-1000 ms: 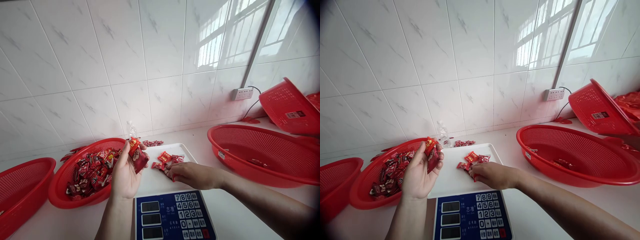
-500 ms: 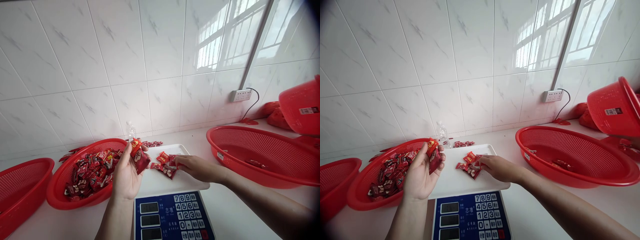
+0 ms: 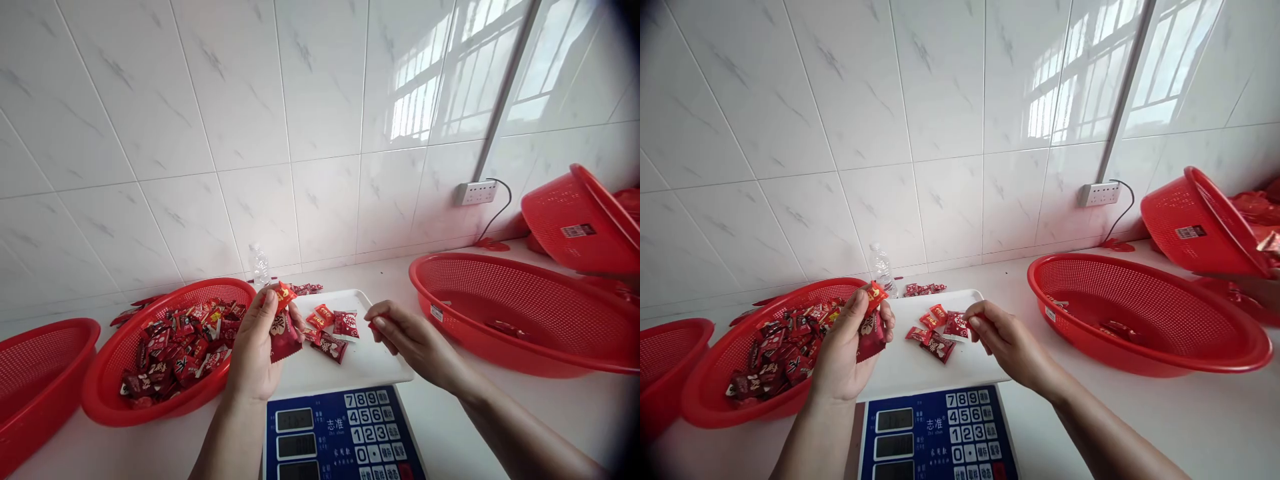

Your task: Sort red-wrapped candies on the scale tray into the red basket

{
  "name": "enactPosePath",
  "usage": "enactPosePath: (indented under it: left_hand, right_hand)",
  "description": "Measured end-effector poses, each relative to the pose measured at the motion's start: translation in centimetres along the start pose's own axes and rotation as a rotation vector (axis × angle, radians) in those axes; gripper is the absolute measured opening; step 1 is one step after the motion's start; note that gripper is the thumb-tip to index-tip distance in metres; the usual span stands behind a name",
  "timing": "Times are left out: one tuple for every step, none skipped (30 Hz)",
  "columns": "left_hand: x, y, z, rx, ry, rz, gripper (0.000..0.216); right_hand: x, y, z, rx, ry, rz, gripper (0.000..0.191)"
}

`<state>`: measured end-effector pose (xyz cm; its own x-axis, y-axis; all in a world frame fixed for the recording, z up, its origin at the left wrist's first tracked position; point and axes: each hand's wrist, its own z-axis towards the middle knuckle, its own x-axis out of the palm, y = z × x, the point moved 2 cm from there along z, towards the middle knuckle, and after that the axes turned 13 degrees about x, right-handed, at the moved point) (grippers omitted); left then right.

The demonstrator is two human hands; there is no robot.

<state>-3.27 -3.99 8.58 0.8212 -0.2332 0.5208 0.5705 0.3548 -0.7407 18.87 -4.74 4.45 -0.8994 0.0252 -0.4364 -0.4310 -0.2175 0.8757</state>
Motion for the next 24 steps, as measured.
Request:
enactPosePath:
  left_hand:
    - [-0.1,0.1,0.0,-0.002,0.009,0.02,0.023]
    - [-0.1,0.2,0.0,-0.01,0.023,0.045,0.023]
    - [-0.1,0.3,0.0,-0.023,0.045,0.075,0.024]
    - [0.0,0.5,-0.1,-0.041,0.078,0.11,0.024]
    - [0.2,0.8,-0.2,-0.061,0.127,0.153,0.024]
    - [0.4,1.0,-0.4,-0.081,0.19,0.206,0.022]
    - [0.7,1.3,-0.6,-0.098,0.259,0.269,0.02]
    - [0.9,1.5,-0.8,-0.107,0.33,0.34,0.017]
    - [1.2,1.6,-1.0,-0.105,0.398,0.411,0.015]
    - [1.4,1.8,-1.2,-0.095,0.458,0.475,0.013]
    - [1.6,1.9,-1.4,-0.08,0.507,0.526,0.012]
    - [1.8,1.9,-1.5,-0.065,0.546,0.561,0.012]
    - [1.9,2.0,-1.6,-0.055,0.577,0.585,0.013]
    - [1.9,2.1,-1.6,-0.054,0.602,0.601,0.013]
    - [1.9,2.2,-1.6,-0.06,0.619,0.609,0.013]
    - [1.9,2.3,-1.6,-0.072,0.633,0.614,0.013]
    - [1.8,2.4,-1.6,-0.088,0.651,0.619,0.013]
    - [1.7,2.5,-1.7,-0.105,0.668,0.626,0.013]
    - [1.7,2.7,-1.7,-0.119,0.685,0.636,0.014]
    - [1.6,2.8,-1.7,-0.131,0.702,0.645,0.014]
    - [1.6,3.0,-1.7,-0.142,0.717,0.648,0.015]
    - [1.6,3.1,-1.7,-0.162,0.737,0.641,0.017]
    - [1.6,3.3,-1.8,-0.192,0.756,0.621,0.018]
    - [1.6,3.4,-1.8,-0.23,0.771,0.594,0.02]
  right_hand:
    - [0.3,-0.3,-0.3,0.021,0.007,0.054,0.034]
    - [0.5,-0.6,-0.6,0.042,0.017,0.104,0.035]
    - [0.8,-0.8,-0.8,0.056,0.03,0.148,0.036]
    - [1.2,-0.9,-1.0,0.062,0.045,0.178,0.036]
    - [1.5,-0.9,-1.2,0.066,0.064,0.196,0.036]
    - [1.9,-0.8,-1.3,0.065,0.087,0.204,0.035]
    - [2.3,-0.6,-1.5,0.058,0.11,0.209,0.035]
    - [2.6,-0.3,-1.6,0.046,0.132,0.215,0.035]
    - [2.9,0.1,-1.6,0.032,0.15,0.223,0.034]
    - [3.2,0.4,-1.7,0.015,0.162,0.233,0.033]
    - [3.4,0.7,-1.8,-0.002,0.17,0.245,0.032]
    - [3.5,0.9,-1.8,-0.016,0.172,0.257,0.031]
    - [3.7,1.1,-1.8,-0.021,0.171,0.268,0.031]
    - [3.7,1.1,-1.9,-0.021,0.169,0.276,0.031]
    - [3.8,1.0,-1.9,-0.018,0.168,0.281,0.032]
    - [3.8,0.8,-1.9,-0.012,0.165,0.28,0.034]
    - [3.9,0.6,-2.0,-0.004,0.158,0.272,0.037]
    - [3.9,0.3,-2.0,0.004,0.147,0.262,0.04]
    - [3.9,0.1,-2.0,0.011,0.134,0.253,0.042]
    - [4.0,-0.1,-2.0,0.017,0.123,0.251,0.043]
    - [4.0,-0.2,-2.0,0.023,0.12,0.259,0.043]
    - [4.0,-0.3,-2.0,0.027,0.129,0.278,0.042]
    - [4.1,-0.3,-2.1,0.03,0.15,0.304,0.04]
    - [4.0,-0.2,-2.1,0.03,0.171,0.324,0.038]
